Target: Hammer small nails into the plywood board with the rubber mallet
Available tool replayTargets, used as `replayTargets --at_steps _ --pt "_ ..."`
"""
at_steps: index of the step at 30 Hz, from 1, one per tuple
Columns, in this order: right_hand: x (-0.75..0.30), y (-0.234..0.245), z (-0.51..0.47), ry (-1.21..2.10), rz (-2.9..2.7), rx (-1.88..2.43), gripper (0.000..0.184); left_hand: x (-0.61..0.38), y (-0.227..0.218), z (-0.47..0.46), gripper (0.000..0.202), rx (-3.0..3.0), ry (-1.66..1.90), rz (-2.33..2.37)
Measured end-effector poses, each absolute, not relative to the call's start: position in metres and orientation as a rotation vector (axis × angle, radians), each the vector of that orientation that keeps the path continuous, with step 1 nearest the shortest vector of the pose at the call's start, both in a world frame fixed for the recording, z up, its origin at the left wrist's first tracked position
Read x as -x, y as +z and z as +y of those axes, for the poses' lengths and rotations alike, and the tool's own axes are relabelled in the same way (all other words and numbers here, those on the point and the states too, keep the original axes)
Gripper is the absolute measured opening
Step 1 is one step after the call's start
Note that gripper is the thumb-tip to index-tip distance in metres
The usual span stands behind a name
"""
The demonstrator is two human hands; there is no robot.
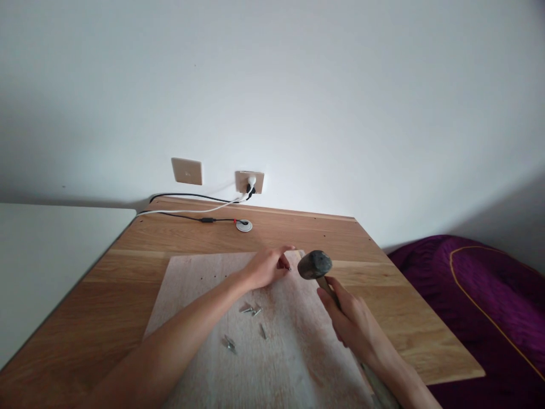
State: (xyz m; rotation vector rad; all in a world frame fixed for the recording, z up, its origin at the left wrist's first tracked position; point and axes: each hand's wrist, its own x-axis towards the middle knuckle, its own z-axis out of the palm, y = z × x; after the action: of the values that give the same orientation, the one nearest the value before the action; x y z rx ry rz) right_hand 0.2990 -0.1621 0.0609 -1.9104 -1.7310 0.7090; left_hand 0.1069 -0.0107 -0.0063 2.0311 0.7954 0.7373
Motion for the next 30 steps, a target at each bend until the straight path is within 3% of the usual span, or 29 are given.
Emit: replayTargets --at_steps 6,13,30 --pt "-0.288 0.068 -0.152 0.694 -1.765 1.852 0.043 -0.106 -0.008 -0.01 0.064 -2.016 0.754 0.727" --pt "-0.296 0.066 -0.158 0.696 -1.691 1.962 0.044 -0.107 -0.012 -0.01 0.078 -2.042 0.747 0.757" --pt "-0.294 0.07 -0.149 0.73 -1.806 1.949 0.045 -0.103 -0.006 -0.011 0.072 -2.011 0.72 0.75"
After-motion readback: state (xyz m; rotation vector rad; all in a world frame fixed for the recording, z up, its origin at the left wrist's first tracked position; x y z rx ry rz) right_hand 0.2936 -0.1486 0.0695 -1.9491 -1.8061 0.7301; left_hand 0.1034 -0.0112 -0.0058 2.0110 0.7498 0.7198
